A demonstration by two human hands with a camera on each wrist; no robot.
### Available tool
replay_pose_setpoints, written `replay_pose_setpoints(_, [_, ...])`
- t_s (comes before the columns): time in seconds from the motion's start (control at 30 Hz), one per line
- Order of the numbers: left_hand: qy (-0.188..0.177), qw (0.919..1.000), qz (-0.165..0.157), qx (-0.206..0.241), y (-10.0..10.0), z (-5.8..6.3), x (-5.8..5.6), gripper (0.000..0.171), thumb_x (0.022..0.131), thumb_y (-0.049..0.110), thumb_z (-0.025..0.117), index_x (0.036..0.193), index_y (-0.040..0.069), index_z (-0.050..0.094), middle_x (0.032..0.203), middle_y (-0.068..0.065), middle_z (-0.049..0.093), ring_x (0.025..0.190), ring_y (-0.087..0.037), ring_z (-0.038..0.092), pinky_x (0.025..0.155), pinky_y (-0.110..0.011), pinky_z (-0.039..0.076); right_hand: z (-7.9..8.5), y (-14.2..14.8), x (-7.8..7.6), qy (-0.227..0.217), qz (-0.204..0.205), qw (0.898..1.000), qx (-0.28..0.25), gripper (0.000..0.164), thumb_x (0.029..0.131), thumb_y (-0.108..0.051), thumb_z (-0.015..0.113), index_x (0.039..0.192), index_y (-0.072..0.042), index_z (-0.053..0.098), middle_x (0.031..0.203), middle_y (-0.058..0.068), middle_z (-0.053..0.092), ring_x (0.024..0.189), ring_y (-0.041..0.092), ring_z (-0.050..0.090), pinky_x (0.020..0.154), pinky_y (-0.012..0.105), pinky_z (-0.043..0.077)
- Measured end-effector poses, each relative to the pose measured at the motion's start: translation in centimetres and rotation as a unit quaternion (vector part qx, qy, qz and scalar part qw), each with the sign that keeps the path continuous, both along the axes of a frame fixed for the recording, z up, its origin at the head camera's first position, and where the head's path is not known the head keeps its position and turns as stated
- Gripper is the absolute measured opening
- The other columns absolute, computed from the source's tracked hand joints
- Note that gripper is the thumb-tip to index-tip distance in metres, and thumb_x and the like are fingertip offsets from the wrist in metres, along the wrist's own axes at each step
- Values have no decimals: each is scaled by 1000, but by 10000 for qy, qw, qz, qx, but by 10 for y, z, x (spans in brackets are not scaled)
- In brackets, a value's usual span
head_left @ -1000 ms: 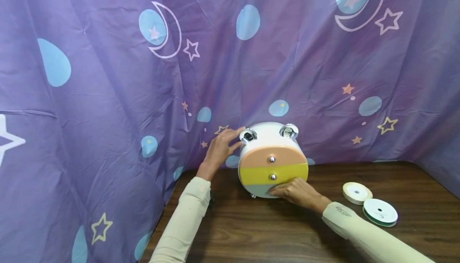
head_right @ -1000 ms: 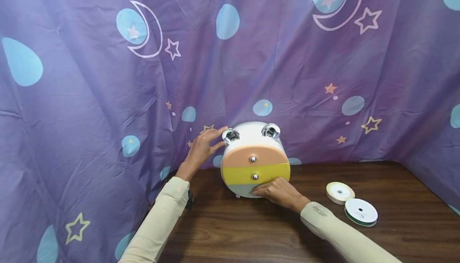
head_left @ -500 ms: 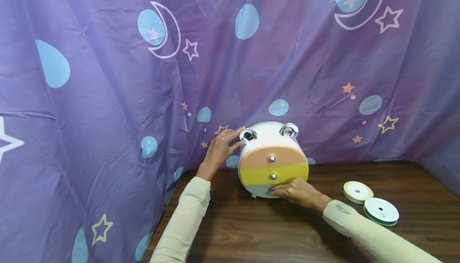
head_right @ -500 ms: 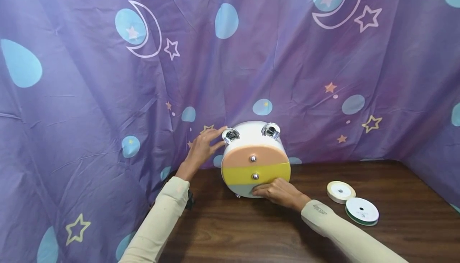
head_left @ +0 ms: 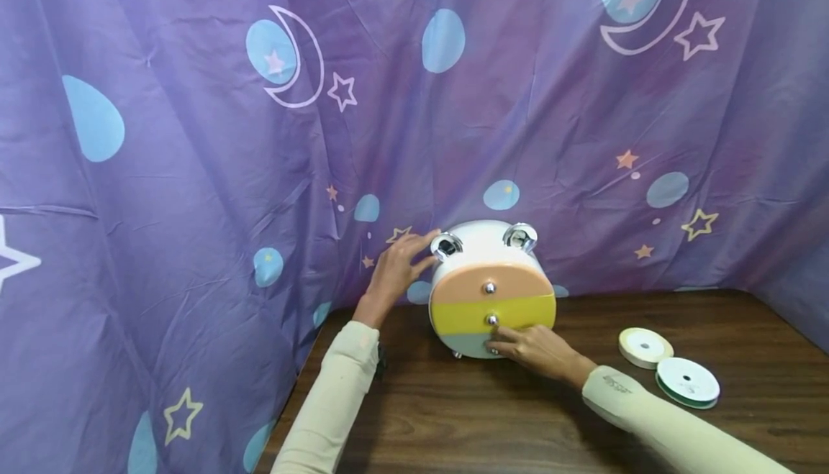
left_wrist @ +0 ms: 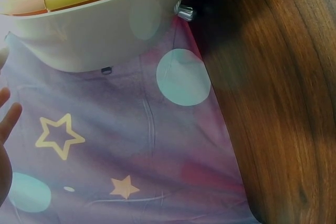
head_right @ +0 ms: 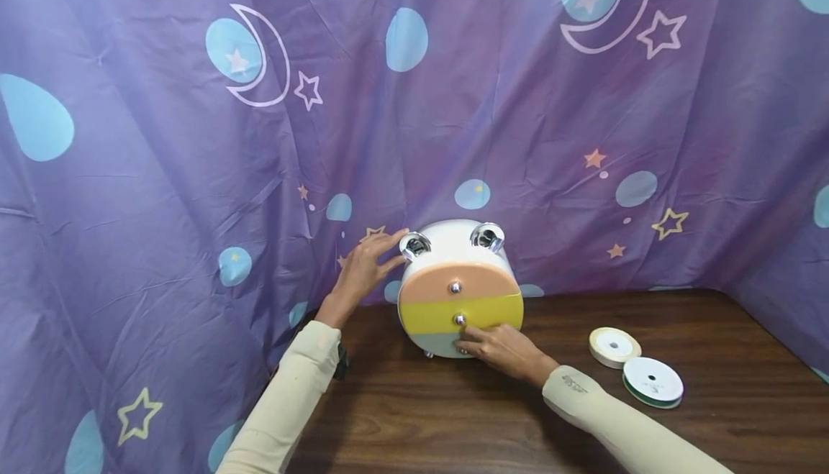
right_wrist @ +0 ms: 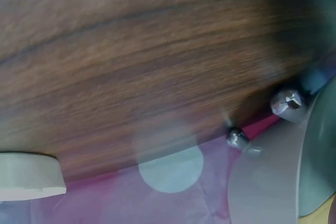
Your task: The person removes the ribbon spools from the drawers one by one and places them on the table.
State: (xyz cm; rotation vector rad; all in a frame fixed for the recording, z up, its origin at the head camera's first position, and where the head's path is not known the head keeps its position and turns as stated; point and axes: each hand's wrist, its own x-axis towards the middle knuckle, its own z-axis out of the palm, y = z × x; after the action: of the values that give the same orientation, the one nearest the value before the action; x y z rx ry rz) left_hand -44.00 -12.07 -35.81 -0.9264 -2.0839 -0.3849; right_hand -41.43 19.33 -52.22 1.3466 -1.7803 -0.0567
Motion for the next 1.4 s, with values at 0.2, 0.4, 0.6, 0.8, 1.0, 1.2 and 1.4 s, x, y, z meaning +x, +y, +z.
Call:
replay_pose_setpoints(0.2, [124, 9998, -121, 45, 2, 0, 0, 59, 84, 16, 88, 139, 15, 68, 118, -6, 77, 113, -26, 69, 112, -37, 49, 0, 4, -3, 151, 245, 9996, -14, 31, 104, -27, 49, 114, -22, 78, 105, -9, 68, 70, 6, 62, 50, 22, 52])
replay_pose_setpoints(0.4, [104, 9999, -68, -1, 5, 3, 0, 57, 87, 21, 86, 141, 17, 67, 118, -5, 77, 114, -24, 69, 113, -36, 49, 1, 10, -6, 209, 270, 9994, 76, 27, 100, -27, 57, 117, -21, 77, 109, -9, 69, 70, 5, 63, 48, 21, 51])
replay_pose_setpoints(0.6, [39, 10000, -61, -6, 8, 8, -1, 57, 89, 23, 84, 143, 18, 65, 120, -5, 76, 115, -24, 68, 115, -34, 46, 5, 13, -1, 271, 163, 9995, 41, 29, 97, -29, 57, 118, -21, 76, 108, -9, 69, 67, 6, 63, 45, 22, 50])
replay_pose_setpoints(0.8, [109, 9999, 0, -26, 7, 10, -1, 56, 89, 24, 84, 142, 18, 66, 120, -5, 76, 115, -24, 68, 113, -35, 48, 9, 12, 11, 194, 247, 9995, 52, 29, 100, -28, 54, 117, -20, 76, 103, -8, 67, 56, 1, 55, 39, 20, 43])
replay_pose_setpoints(1.0, [187, 9997, -76, 132, 5, 9, 0, 60, 84, 18, 88, 140, 17, 68, 117, -6, 77, 112, -26, 69, 109, -39, 52, 8, 8, 24, 247, 332, 9991, 116, 31, 94, -28, 59, 118, -20, 76, 104, -8, 70, 58, 1, 59, 41, 21, 46])
replay_pose_setpoints(1.2, [138, 9998, -107, 73, 5, 5, 3, 58, 85, 18, 87, 140, 16, 68, 116, -6, 77, 111, -25, 70, 111, -37, 50, 2, 7, 42, 337, 289, 9989, 160, 31, 92, -27, 58, 116, -21, 77, 106, -7, 70, 66, 3, 64, 51, 26, 55])
replay_pose_setpoints(1.4, [56, 10000, 37, 61, 2, 1, 5, 56, 87, 21, 85, 140, 17, 68, 115, -6, 77, 110, -26, 70, 103, -39, 56, 1, 5, 63, 347, 341, 9983, 305, 39, 81, -29, 72, 118, -20, 76, 105, -8, 69, 61, 1, 60, 45, 21, 49])
